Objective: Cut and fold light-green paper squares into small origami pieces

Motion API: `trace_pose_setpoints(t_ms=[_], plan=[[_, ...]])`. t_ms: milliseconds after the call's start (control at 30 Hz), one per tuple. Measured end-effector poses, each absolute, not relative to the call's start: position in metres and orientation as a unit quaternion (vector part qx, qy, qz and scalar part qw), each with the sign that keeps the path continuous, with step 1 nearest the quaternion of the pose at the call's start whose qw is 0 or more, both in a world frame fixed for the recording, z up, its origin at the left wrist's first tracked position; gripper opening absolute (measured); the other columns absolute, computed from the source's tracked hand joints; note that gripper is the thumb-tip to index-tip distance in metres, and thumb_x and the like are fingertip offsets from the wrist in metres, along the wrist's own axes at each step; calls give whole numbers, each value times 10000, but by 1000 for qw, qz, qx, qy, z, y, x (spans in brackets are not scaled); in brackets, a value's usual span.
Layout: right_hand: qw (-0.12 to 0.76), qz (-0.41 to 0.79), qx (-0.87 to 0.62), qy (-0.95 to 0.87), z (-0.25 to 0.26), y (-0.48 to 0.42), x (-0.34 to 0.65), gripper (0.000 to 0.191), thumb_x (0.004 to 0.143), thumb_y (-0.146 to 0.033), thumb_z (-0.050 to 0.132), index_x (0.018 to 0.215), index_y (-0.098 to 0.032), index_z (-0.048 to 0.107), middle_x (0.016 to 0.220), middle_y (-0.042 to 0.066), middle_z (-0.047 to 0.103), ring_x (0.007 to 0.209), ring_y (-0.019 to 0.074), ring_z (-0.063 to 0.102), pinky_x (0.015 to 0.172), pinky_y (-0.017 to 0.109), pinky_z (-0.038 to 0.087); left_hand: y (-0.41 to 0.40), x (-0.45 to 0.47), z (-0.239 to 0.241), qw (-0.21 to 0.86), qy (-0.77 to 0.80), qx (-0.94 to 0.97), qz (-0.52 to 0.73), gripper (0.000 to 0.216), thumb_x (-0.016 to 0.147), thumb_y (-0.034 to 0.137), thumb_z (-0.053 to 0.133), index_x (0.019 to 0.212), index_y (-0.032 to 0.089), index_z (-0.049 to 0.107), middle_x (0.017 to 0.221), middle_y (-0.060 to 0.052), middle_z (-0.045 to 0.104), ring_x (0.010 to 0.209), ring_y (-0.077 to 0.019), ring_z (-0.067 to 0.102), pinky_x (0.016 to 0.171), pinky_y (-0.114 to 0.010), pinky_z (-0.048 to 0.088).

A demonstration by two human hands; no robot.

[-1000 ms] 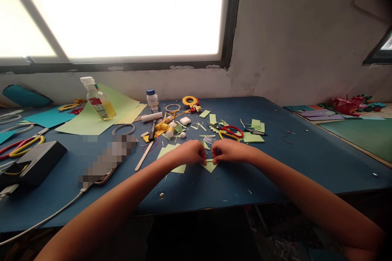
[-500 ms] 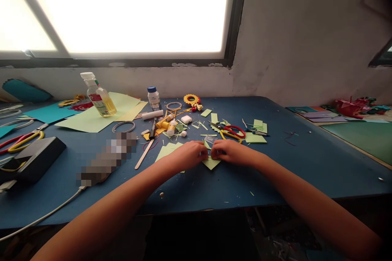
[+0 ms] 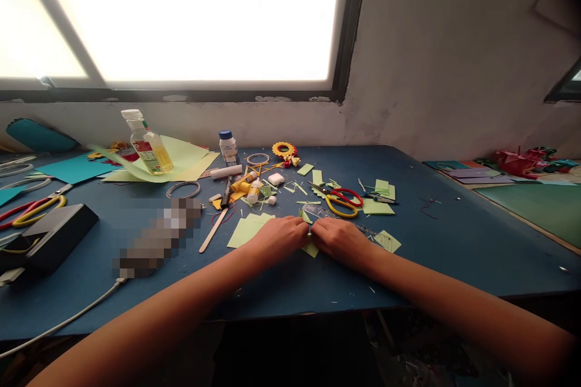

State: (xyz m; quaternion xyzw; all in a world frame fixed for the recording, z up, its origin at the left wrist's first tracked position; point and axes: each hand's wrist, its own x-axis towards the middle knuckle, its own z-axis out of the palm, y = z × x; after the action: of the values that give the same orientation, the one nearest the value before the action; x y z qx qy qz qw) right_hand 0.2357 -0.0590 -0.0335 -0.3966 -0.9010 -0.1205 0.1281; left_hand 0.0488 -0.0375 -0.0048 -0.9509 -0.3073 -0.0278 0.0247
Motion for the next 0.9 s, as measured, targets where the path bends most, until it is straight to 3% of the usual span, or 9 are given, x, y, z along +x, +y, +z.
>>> trace_pose_setpoints(t_ms=[133, 333, 433, 600, 700, 767, 833, 900], plan=[[139, -180, -346, -910, -40, -65, 237, 250, 934, -134, 357, 815, -145, 576, 739, 73, 618, 702, 199, 577, 668, 322, 461, -45, 46, -13, 51, -299, -952, -38, 160, 907, 143, 440, 857, 132, 591, 826, -64, 609, 770, -185, 601, 657, -265, 462], [212, -85, -324, -918, -37, -68, 249, 189, 898, -162, 432, 988, -124, 594, 873, 96, 663, 829, 217, 603, 780, 348, 477, -56, 42, -15, 70, -272, -959, -38, 218, 912, 142, 412, 910, 132, 629, 845, -65, 627, 757, -186, 591, 674, -287, 476], [209, -27, -316, -925, -33, -72, 253, 198, 894, -174, 458, 984, -146, 632, 925, 91, 675, 848, 210, 603, 785, 341, 473, -60, 40, -16, 22, -299, -952, -63, 224, 898, 195, 453, 909, 155, 673, 908, -69, 648, 821, -182, 605, 736, -280, 477], [218, 60, -354, -907, -29, -71, 252, 241, 902, -261, 501, 778, -172, 689, 866, 71, 689, 806, 189, 611, 772, 325, 462, -57, 39, -14, -123, -356, -919, -115, 258, 887, 291, 486, 850, 191, 721, 970, -50, 665, 868, -175, 612, 788, -263, 460], [213, 128, -402, -881, -27, -64, 249, 216, 843, -293, 599, 680, -167, 663, 867, 63, 671, 787, 176, 607, 728, 294, 469, -48, 41, -11, -175, -386, -899, -110, 152, 813, 269, 591, 862, 187, 709, 934, -45, 668, 840, -180, 616, 749, -253, 451], [202, 171, -420, -868, -24, -59, 247, 131, 784, -297, 672, 795, -167, 665, 922, 59, 653, 827, 182, 601, 738, 288, 472, -39, 43, -9, -196, -409, -887, -90, 218, 749, 273, 659, 946, 183, 680, 881, -36, 673, 787, -183, 614, 672, -245, 439], [178, 204, -433, -860, -20, -54, 247, 272, 746, -294, 712, 978, -171, 639, 958, 58, 639, 848, 187, 595, 739, 292, 474, -30, 45, -6, -220, -417, -880, -59, 345, 695, 315, 706, 1010, 186, 650, 817, -15, 671, 717, -177, 604, 581, -232, 405], [147, 224, -433, -861, -15, -50, 249, 330, 733, -306, 724, 1020, -172, 629, 931, 50, 634, 816, 184, 593, 697, 280, 473, -24, 47, -1, -239, -405, -882, -25, 307, 670, 358, 722, 917, 185, 670, 771, -3, 661, 668, -165, 588, 527, -224, 369]])
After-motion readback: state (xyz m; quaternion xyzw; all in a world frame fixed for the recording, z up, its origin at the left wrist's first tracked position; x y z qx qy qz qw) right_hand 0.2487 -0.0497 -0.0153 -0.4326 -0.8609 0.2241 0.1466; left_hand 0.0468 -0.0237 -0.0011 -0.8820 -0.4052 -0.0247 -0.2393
